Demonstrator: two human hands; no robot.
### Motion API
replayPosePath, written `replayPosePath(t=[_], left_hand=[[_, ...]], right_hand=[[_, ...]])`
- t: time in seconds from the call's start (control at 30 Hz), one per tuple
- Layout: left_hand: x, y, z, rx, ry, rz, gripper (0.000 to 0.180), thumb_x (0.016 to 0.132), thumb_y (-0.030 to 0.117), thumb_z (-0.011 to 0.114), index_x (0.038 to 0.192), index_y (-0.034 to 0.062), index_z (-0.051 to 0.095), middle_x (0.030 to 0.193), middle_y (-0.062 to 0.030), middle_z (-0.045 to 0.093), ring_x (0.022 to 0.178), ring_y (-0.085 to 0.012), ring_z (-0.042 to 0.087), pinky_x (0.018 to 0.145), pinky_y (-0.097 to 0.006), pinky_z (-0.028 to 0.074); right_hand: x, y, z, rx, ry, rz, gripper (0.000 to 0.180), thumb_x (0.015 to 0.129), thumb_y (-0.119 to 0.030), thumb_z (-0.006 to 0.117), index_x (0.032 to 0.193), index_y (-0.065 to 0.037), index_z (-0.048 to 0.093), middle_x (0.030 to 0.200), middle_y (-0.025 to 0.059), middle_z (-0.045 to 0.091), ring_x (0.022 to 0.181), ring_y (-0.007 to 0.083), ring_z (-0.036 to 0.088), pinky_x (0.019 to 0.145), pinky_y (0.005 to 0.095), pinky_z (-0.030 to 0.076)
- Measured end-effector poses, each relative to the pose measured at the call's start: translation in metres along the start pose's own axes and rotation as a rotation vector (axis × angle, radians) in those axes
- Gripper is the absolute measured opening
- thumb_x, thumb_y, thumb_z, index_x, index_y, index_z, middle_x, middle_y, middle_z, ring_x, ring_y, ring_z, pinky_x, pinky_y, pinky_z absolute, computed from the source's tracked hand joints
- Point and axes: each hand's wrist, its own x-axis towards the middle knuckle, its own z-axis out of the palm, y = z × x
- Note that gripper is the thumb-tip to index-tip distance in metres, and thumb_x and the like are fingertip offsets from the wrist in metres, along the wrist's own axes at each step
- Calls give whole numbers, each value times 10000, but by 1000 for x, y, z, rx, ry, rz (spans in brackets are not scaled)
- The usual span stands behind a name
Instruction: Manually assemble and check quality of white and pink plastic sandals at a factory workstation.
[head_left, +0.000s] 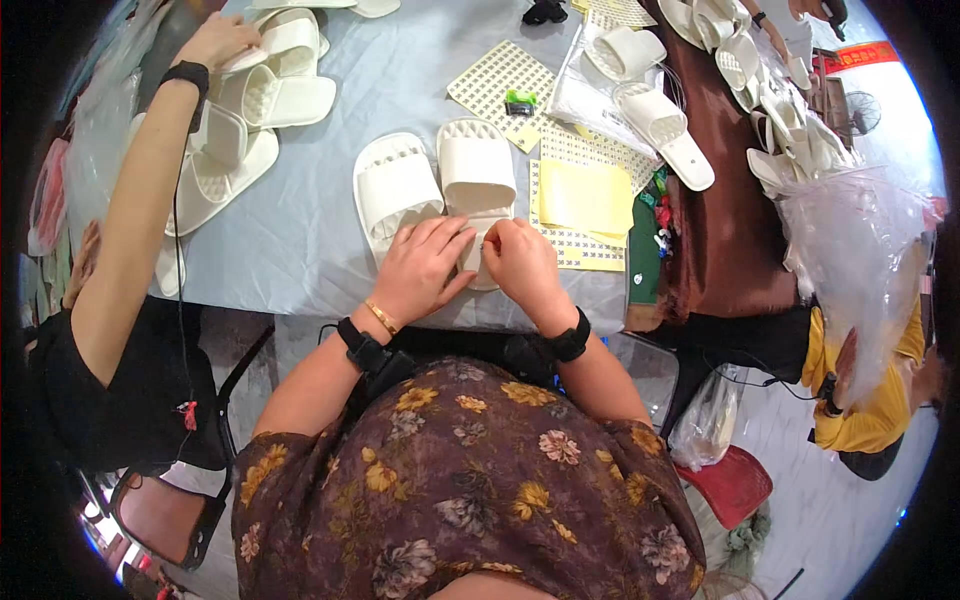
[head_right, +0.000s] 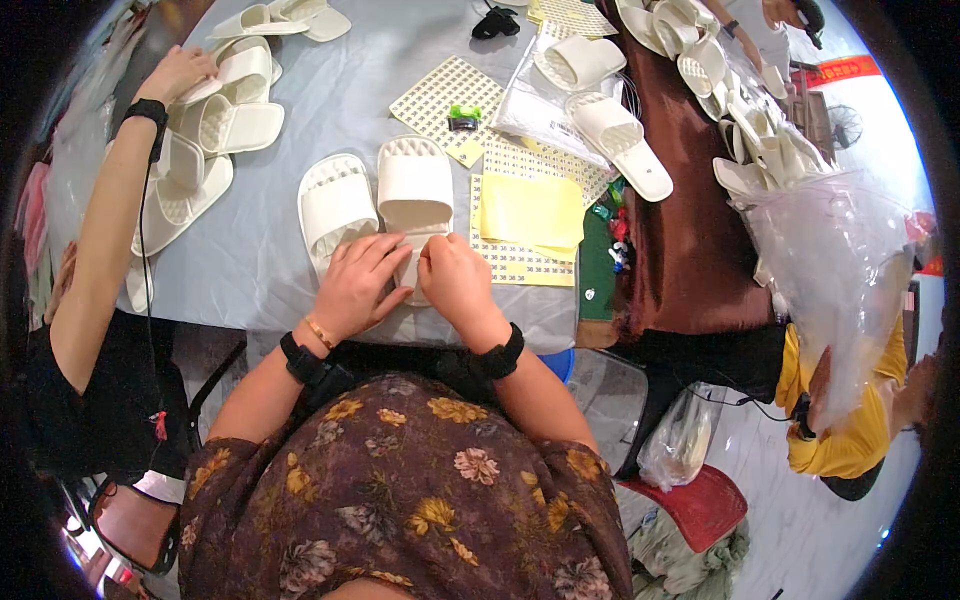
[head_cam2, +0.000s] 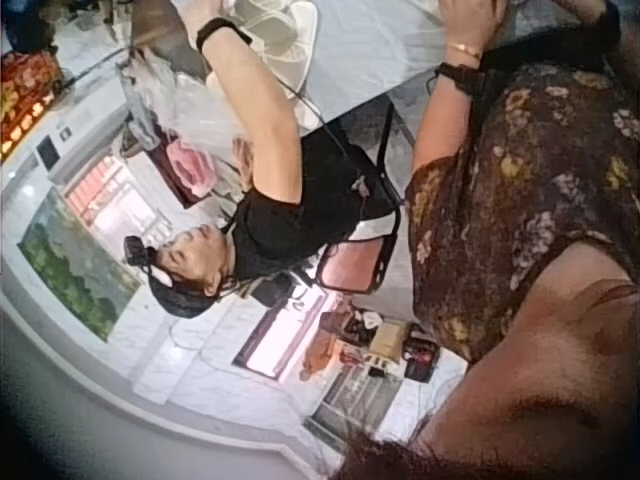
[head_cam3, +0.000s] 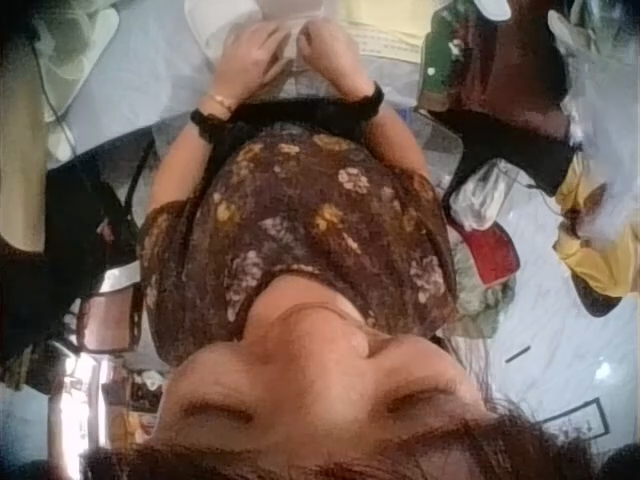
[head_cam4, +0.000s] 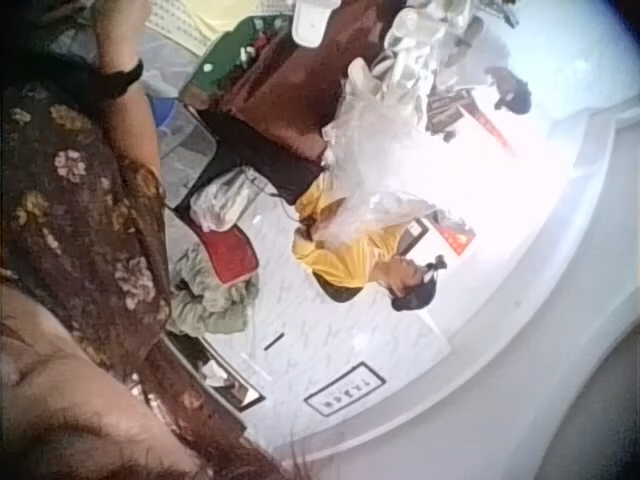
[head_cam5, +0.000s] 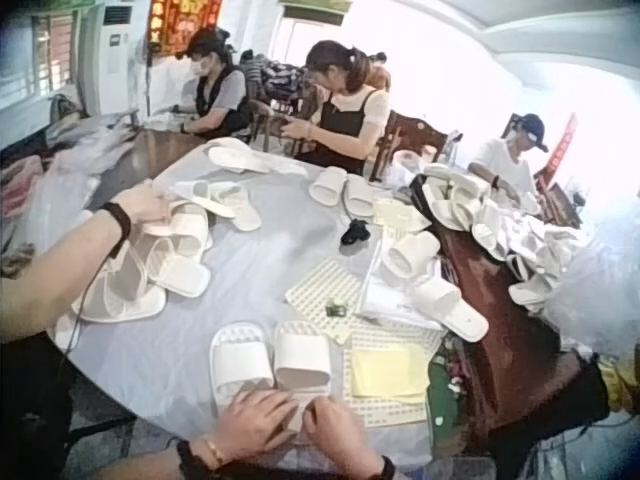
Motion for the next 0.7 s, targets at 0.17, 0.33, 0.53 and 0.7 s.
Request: replayPosePath(t=[0.17, 0.33, 0.53, 0.7], left_hand=[[-1, 1, 0, -11, 1, -5, 511, 819, 293, 713, 1261, 70, 588, 1320, -77, 550, 1204, -264, 506, 989, -403, 383], [-3, 0, 4, -8, 4, -11, 508, 828, 313, 701, 1263, 78, 589, 1331, -77, 548, 1210, -261, 506, 996, -404, 380], [-2, 1, 1, 36, 39, 5, 486, 821, 319, 698, 1229, 73, 604, 1302, -69, 572, 1203, -232, 513, 991, -375, 386], [0, 0, 0, 31, 47, 8, 482, 821, 321, 697, 1226, 75, 607, 1299, -68, 574, 1197, -232, 515, 987, -374, 389]], right_hand=[[7, 1, 4, -123, -80, -25, 104, 805, -146, 638, 783, -45, 618, 780, 147, 636, 721, 355, 638, 652, 450, 517], [-1, 8, 1, 16, -67, -58, 86, 801, -116, 644, 801, -41, 601, 764, 141, 623, 695, 349, 628, 635, 441, 508], [-4, 8, -4, 158, 0, -56, 89, 818, -122, 661, 817, -62, 595, 761, 137, 605, 695, 345, 629, 616, 445, 506], [-1, 4, -3, 49, -19, -83, 92, 816, -119, 660, 813, -56, 594, 771, 141, 607, 698, 352, 628, 620, 448, 507]])
